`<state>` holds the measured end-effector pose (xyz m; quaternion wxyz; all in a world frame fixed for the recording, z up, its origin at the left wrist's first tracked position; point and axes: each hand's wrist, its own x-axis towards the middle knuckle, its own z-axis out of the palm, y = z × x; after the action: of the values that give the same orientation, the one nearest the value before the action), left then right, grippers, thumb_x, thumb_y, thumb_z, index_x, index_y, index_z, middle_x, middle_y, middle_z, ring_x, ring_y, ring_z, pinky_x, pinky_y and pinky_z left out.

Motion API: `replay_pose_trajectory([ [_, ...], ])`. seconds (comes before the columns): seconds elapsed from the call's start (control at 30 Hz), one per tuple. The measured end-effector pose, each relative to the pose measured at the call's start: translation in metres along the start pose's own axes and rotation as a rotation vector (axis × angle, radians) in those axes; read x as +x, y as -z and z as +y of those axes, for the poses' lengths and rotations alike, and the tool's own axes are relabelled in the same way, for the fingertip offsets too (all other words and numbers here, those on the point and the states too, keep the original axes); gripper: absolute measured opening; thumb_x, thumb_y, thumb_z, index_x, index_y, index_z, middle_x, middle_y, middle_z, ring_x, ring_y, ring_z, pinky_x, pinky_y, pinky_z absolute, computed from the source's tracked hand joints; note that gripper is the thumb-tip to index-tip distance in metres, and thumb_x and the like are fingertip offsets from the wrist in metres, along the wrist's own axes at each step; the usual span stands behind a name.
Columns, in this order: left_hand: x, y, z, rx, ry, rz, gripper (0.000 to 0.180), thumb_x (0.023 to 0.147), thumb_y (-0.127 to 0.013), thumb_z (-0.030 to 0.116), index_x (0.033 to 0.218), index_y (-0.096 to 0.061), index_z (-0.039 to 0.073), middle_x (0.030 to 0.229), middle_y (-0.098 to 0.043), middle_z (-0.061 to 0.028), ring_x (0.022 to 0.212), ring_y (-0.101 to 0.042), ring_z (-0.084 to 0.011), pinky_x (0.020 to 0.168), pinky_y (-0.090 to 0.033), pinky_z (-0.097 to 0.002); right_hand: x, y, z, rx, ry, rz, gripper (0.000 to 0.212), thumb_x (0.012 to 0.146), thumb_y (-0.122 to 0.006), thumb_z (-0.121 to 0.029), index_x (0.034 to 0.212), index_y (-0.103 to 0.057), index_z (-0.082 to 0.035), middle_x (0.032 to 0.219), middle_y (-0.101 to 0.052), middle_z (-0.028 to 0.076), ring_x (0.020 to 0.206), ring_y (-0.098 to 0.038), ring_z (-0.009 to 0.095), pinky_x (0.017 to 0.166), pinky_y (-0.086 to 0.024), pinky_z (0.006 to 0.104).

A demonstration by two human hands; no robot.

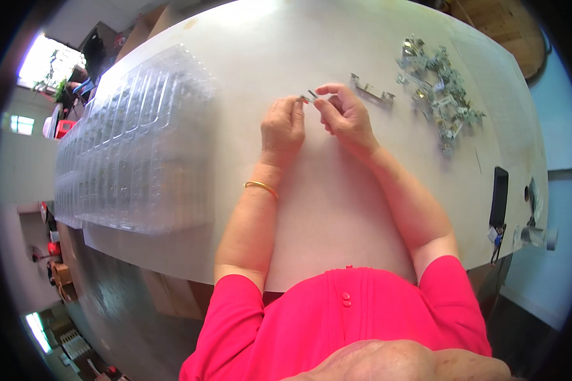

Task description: Assembling metal hinges by inserting pins and placing them in trays.

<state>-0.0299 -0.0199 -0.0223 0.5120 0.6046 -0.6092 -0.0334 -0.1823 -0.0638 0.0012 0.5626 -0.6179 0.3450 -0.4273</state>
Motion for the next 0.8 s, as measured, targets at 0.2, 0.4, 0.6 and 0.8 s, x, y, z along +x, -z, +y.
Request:
replay_pose_trajectory([
  [0.2, -0.002, -0.002, 0.007, 0.022, -0.057, -0.054, 0.01, 0.095, -0.057, 0.009, 0.099, -0.064, 0.003, 0.091, -0.066, -0.0171, 0.08, -0.064, -0.0366, 0.069, -0.052, -0.0437, -0.001, -0.002, 0.0, -0.028, -0.017, 0.011, 0.015, 0.096, -0.062, -0.012, 0.11, -0.063, -0.006, 0.073, -0.059, -0.001, 0.065, -0.055, 0.006, 0.058, -0.047, 0.0224],
  [0.4, -0.005, -0.004, 0.005, 0.068, -0.124, -0.009, 0.006, 0.09, -0.061, 0.009, 0.091, -0.062, 0.003, 0.084, -0.064, -0.0142, 0.075, -0.062, -0.0346, 0.068, -0.051, -0.0436, -0.001, 0.0, 0.013, -0.148, 0.17, 0.088, 0.008, 0.093, -0.065, -0.008, 0.101, -0.068, -0.006, 0.094, -0.057, 0.0, 0.078, -0.055, 0.006, 0.069, -0.047, 0.022],
  [0.6, -0.008, -0.004, 0.016, 0.047, -0.156, -0.14, 0.007, 0.09, -0.061, 0.01, 0.089, -0.062, 0.003, 0.081, -0.063, -0.0148, 0.073, -0.061, -0.0354, 0.067, -0.05, -0.0431, 0.002, 0.003, 0.014, -0.16, 0.303, 0.23, 0.007, 0.094, -0.067, -0.011, 0.101, -0.069, -0.009, 0.101, -0.059, 0.0, 0.082, -0.055, 0.007, 0.074, -0.045, 0.021],
  [0.8, 0.001, 0.004, 0.006, -0.305, 0.36, -0.119, 0.02, 0.101, -0.054, 0.018, 0.098, -0.069, 0.004, 0.07, -0.058, -0.0013, 0.062, -0.05, -0.0072, 0.057, -0.043, -0.025, 0.004, 0.003, 0.017, 0.096, 0.087, 0.172, 0.01, 0.097, -0.065, -0.015, 0.105, -0.07, -0.012, 0.086, -0.066, -0.003, 0.075, -0.057, 0.004, 0.064, -0.045, 0.0188],
])
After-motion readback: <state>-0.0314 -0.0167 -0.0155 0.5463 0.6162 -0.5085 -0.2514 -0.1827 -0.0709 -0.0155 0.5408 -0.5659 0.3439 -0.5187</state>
